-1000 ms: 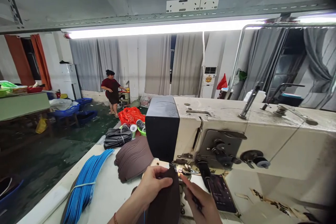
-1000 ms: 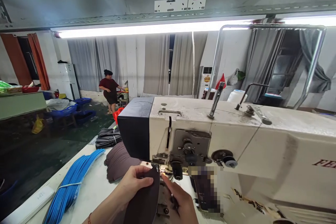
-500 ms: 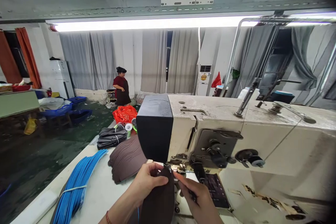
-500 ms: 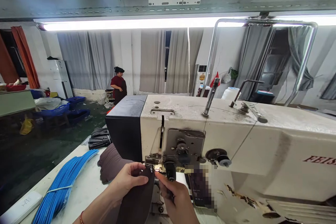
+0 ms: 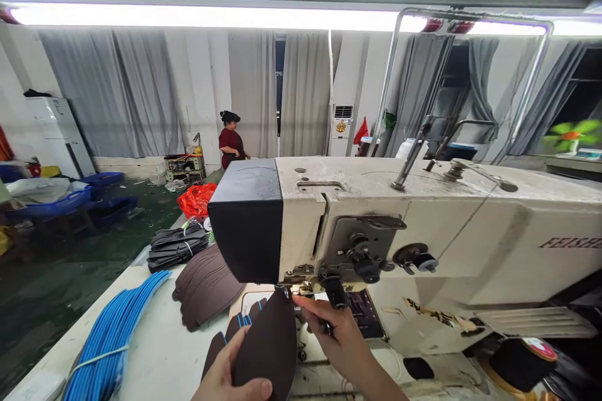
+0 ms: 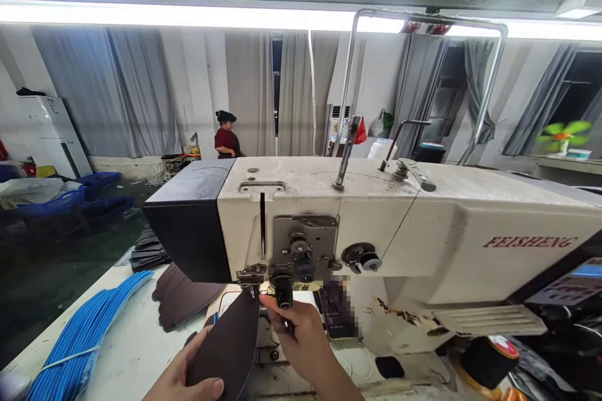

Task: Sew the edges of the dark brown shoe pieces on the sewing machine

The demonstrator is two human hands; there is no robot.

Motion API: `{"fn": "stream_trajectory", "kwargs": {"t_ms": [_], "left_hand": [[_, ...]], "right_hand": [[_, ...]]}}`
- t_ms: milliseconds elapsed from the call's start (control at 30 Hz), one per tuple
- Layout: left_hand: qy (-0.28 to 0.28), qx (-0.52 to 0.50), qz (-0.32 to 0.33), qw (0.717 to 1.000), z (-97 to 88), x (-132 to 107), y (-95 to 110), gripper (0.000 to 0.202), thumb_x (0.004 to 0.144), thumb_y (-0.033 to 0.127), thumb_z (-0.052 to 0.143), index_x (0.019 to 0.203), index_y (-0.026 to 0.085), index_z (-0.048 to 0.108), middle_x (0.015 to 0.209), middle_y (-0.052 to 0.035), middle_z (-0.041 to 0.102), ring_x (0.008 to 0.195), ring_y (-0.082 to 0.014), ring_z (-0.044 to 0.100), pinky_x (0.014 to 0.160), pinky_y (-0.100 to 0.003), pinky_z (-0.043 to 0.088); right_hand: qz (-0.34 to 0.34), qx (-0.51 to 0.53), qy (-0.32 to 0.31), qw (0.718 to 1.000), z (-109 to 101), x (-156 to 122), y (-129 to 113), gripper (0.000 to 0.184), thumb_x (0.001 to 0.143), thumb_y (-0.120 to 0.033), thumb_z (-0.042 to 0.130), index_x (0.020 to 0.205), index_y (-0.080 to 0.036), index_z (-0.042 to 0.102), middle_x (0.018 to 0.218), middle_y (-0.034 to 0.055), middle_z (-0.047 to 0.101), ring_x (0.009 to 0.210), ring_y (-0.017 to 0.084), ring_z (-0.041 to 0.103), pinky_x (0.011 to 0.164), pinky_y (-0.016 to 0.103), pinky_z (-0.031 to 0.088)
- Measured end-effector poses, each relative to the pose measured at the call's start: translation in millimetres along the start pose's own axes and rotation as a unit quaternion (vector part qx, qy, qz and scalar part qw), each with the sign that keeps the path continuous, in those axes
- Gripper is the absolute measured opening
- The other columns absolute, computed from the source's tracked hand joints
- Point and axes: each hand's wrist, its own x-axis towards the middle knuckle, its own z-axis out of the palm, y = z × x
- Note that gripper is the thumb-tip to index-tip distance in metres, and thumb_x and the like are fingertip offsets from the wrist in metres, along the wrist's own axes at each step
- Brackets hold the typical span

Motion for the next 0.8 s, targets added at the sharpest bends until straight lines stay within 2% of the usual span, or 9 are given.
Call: {"fn": "stream_trajectory", "kwargs": {"t_ms": [67,133,267,400,500,600,800], "left_hand": [[0.006,-0.004,0.007,1.000,2.4,4,0,0.091,0.041,0.036,0.089,0.122,0.016,0.054,0.127,-0.0156,0.059,0.116,-0.0341,0.055,0.098,-0.039,0.044],[-0.020,-0.010,0.011,1.000,7.2,8,4,0.092,0.042,0.038,0.089,0.124,0.017,0.053,0.122,-0.0152,0.062,0.111,-0.0343,0.058,0.096,-0.040,0.046],[-0.050,-0.009,0.029,0.998,18.8,15,14,0.087,0.045,0.041,0.087,0.123,0.018,0.056,0.116,-0.0136,0.066,0.104,-0.0340,0.062,0.092,-0.041,0.049],[-0.011,-0.010,0.064,0.998,28.1,23,19,0.080,0.047,0.040,0.086,0.119,0.019,0.059,0.116,-0.0128,0.066,0.107,-0.0328,0.060,0.093,-0.039,0.048],[-0.014,-0.027,0.087,0.996,34.4,29,19,0.075,0.048,0.041,0.085,0.115,0.018,0.061,0.110,-0.0130,0.069,0.100,-0.0314,0.064,0.090,-0.039,0.049],[0.015,-0.034,0.109,0.993,42.2,35,17,0.067,0.051,0.041,0.083,0.109,0.015,0.062,0.106,-0.0134,0.070,0.096,-0.0301,0.065,0.088,-0.038,0.050],[0.075,-0.056,0.159,0.983,61.0,39,8,0.060,0.056,0.042,0.081,0.106,0.017,0.059,0.103,-0.0131,0.071,0.103,-0.0310,0.062,0.091,-0.038,0.049]], "right_hand": [[-0.002,0.004,-0.002,1.000,-1,0,0,0.044,0.081,-0.009,0.047,0.118,-0.026,0.065,0.082,0.0028,0.072,0.072,0.015,0.065,0.071,0.023,0.052],[-0.005,0.007,-0.003,1.000,0,0,2,0.043,0.083,-0.010,0.046,0.119,-0.025,0.064,0.081,0.0028,0.072,0.068,0.014,0.065,0.066,0.022,0.053],[-0.009,-0.005,0.004,1.000,2,-2,11,0.040,0.083,-0.013,0.050,0.118,-0.025,0.066,0.090,0.0049,0.074,0.076,0.015,0.068,0.071,0.023,0.054],[-0.020,-0.007,0.013,1.000,4,-2,16,0.036,0.085,-0.018,0.053,0.117,-0.025,0.066,0.091,0.0064,0.075,0.081,0.017,0.070,0.076,0.023,0.054],[-0.021,0.000,0.022,1.000,3,-1,14,0.033,0.086,-0.023,0.055,0.116,-0.026,0.068,0.089,0.0059,0.076,0.077,0.016,0.071,0.072,0.020,0.055],[-0.020,0.000,0.035,0.999,2,1,11,0.030,0.086,-0.030,0.056,0.113,-0.027,0.070,0.084,0.0049,0.077,0.071,0.016,0.072,0.066,0.017,0.056],[-0.010,0.008,0.038,0.999,2,2,10,0.030,0.087,-0.036,0.056,0.112,-0.027,0.071,0.086,0.0062,0.077,0.074,0.018,0.072,0.071,0.022,0.056]]}}
